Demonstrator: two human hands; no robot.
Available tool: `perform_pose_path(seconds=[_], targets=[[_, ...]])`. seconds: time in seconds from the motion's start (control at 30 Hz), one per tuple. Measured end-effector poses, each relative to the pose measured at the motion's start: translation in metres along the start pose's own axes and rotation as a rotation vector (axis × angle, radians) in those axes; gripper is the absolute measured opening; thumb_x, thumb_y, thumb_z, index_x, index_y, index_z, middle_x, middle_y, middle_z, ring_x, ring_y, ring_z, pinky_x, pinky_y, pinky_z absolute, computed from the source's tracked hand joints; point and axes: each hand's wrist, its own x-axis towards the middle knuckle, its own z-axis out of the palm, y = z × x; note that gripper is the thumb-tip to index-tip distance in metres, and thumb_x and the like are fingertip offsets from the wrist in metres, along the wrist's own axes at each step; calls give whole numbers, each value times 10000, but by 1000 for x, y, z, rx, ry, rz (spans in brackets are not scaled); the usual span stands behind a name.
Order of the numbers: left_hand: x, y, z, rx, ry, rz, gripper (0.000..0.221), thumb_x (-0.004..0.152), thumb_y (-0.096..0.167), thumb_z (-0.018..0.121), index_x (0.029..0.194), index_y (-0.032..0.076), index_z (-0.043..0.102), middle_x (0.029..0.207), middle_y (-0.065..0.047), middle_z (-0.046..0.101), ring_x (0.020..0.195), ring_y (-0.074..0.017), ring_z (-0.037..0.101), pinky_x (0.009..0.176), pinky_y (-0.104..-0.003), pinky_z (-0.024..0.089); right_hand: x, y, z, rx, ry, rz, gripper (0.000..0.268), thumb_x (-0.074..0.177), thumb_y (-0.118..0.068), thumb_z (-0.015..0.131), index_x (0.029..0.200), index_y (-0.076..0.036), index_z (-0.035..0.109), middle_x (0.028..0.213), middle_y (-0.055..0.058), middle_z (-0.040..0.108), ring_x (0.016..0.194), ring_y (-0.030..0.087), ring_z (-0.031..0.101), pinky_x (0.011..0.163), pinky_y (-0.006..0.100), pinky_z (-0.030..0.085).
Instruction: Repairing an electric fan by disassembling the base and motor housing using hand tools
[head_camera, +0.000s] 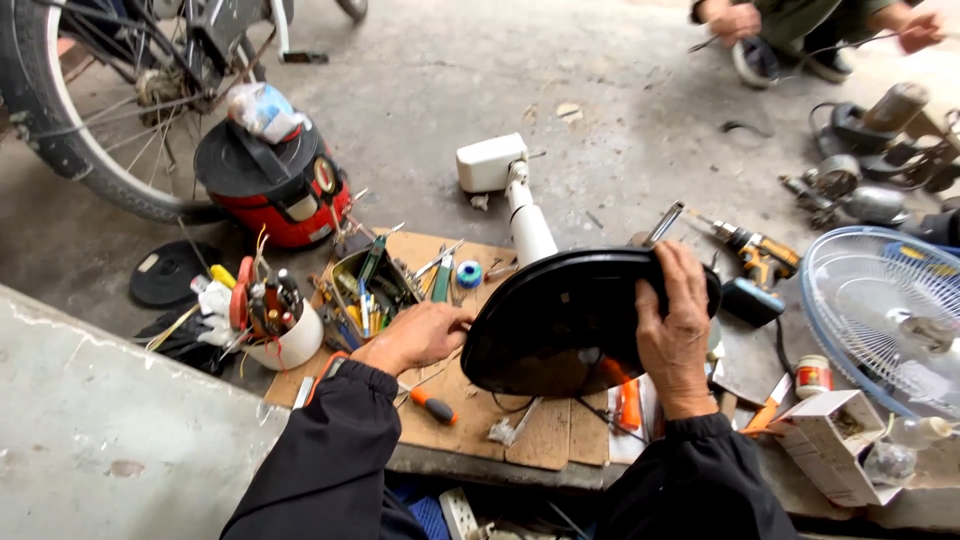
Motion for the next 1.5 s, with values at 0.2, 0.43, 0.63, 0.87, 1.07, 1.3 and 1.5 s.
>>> perform_pose_path(seconds=[0.2, 0.43, 0.63, 0.87, 1.07, 1.3, 1.5], targets=[[25, -22, 19, 65, 46, -44, 238, 995, 387, 655, 1143, 417, 839, 1136, -28, 862, 1206, -425, 755, 1031, -587, 614, 2, -12, -1, -34, 2, 36, 489, 1093, -145, 733, 1572, -112, 639, 1572, 158, 625, 1524, 431, 533, 1329, 541, 359], [16, -5, 2, -158, 216, -172, 389, 1059, 583, 553, 1037, 359, 870, 888, 33, 869, 1138, -410, 784, 1048, -588, 594, 1, -10, -3, -34, -8, 26, 509, 1063, -120, 741, 1561, -89, 638, 1573, 175, 626, 1525, 438, 535, 1336, 541, 355], [9, 6, -7, -272, 269, -274, 731, 1011, 872, 394, 836, 359, 883, 834, 10, 872, 1125, -418, 788, 1035, -555, 598, 1, -8, -4, -41, -24, 40, 559, 1042, -132, 764, 1583, -118, 628, 1581, 147, 622, 1535, 404, 529, 1340, 514, 352], [8, -9, -3, -297, 323, -172, 506, 1030, 534, 672, 1453, 263, 737, 1306, -100, 835, 1266, -368, 758, 1108, -572, 577, -1, 1, 2, -40, -29, 2, 594, 1004, -73, 771, 1579, -104, 627, 1580, 156, 611, 1537, 391, 524, 1340, 507, 356], [9, -3, -4, -318, 223, -208, 682, 987, 574, 715, 1574, 237, 637, 1458, -151, 769, 1318, -336, 749, 1159, -538, 562, 2, -9, -2, -38, 5, 17, 589, 986, -58, 773, 1559, -99, 641, 1556, 164, 629, 1517, 414, 542, 1319, 527, 378], [5, -1, -5, -289, 158, -259, 706, 979, 578, 740, 1581, 222, 641, 1498, -168, 750, 1339, -360, 744, 1179, -554, 540, 3, -10, -1, -21, 17, 19, 573, 989, -74, 782, 1545, -90, 645, 1549, 165, 641, 1507, 421, 555, 1318, 527, 390], [10, -6, -2, -284, 142, -241, 710, 970, 565, 744, 1580, 217, 646, 1491, -194, 750, 1334, -391, 746, 1166, -555, 547, 1, -7, -1, -16, 13, 14, 583, 996, -67, 777, 1560, -97, 634, 1559, 161, 631, 1511, 419, 547, 1322, 526, 382]])
